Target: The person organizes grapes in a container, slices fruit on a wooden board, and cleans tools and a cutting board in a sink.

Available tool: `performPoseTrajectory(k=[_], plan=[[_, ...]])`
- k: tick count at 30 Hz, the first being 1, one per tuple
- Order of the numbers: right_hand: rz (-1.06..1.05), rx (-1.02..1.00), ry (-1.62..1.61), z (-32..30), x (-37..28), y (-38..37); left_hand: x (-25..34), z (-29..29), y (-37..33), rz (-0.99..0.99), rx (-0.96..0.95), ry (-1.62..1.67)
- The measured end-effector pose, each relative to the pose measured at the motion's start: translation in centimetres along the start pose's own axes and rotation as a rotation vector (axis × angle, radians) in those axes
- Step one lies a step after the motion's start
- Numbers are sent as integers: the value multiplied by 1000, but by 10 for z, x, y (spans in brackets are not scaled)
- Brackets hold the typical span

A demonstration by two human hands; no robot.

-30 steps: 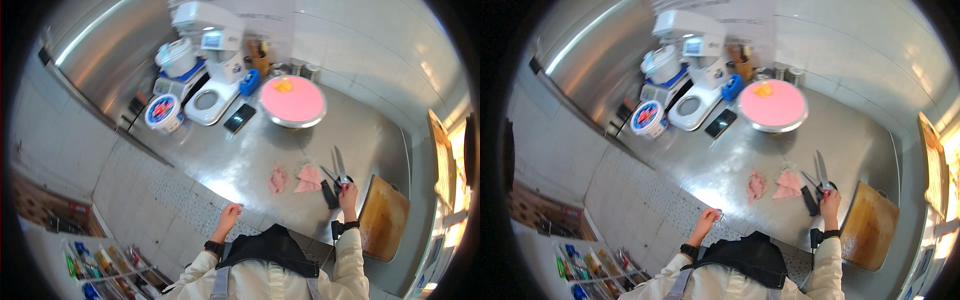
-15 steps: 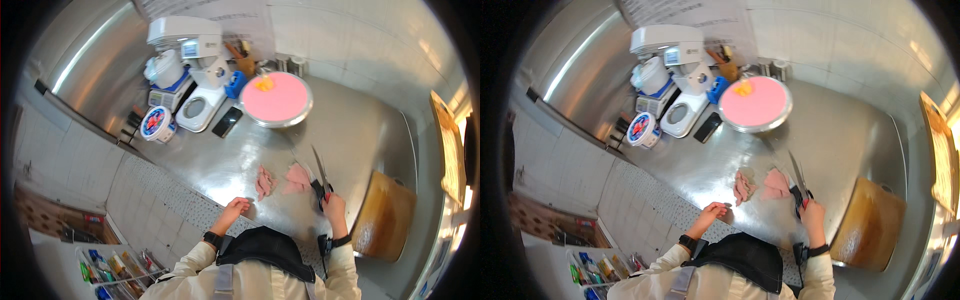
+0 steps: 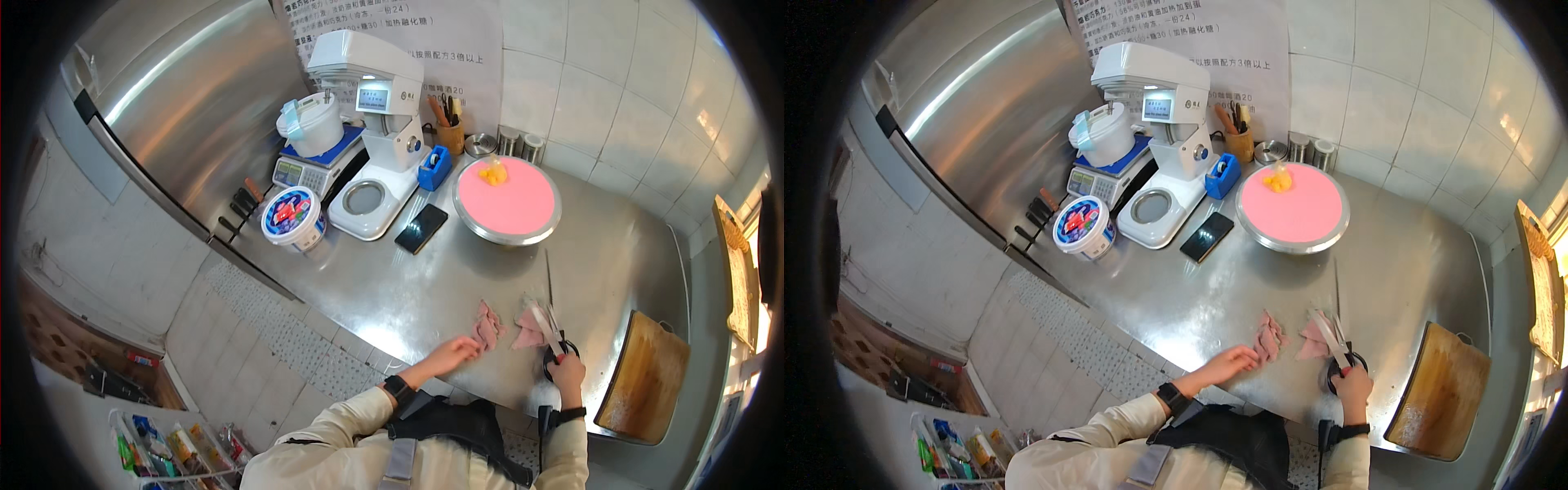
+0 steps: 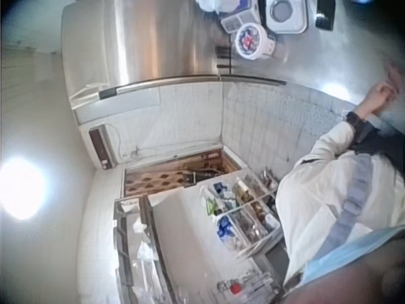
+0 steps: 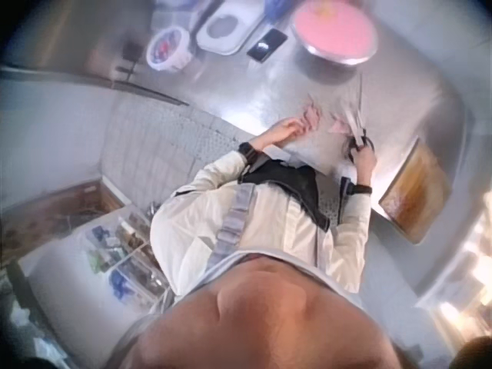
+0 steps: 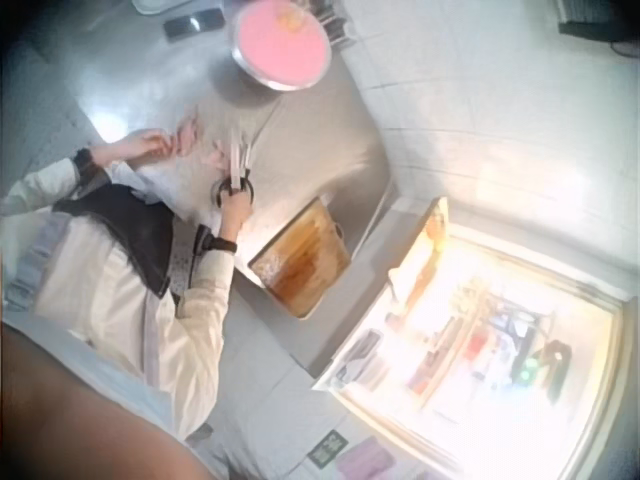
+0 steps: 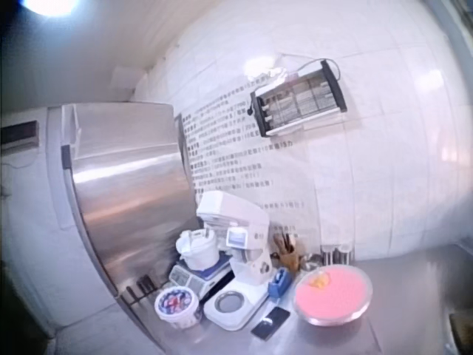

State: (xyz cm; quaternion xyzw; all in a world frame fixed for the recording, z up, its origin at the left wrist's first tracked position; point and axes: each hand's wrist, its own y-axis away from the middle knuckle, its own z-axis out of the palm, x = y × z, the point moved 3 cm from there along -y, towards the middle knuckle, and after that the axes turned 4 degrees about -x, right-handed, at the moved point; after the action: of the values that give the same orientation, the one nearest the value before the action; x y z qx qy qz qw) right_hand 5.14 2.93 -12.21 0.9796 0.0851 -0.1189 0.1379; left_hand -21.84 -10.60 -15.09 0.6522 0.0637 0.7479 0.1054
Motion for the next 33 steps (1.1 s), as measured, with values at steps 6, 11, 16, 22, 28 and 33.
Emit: performPoseTrajectory(k=[6, 11, 16, 22, 28, 33], plan=[[272, 199, -418, -8, -3, 93, 66, 86, -23, -177, -687, 39], [519, 273, -409, -36, -42, 197, 36, 185, -8, -522, -814, 334], [881, 417, -419, -13, -23, 317, 16, 263, 64, -798, -1080, 237], [1373, 722, -360, 41, -50, 480, -33, 333, 216, -903, -1525, -75], [1704, 769, -145, 90, -75, 626, -74, 375, 388, -1021, -1831, -205], [1771, 762, 87, 99, -84, 732, -114, 418, 492, -972, -1799, -165]])
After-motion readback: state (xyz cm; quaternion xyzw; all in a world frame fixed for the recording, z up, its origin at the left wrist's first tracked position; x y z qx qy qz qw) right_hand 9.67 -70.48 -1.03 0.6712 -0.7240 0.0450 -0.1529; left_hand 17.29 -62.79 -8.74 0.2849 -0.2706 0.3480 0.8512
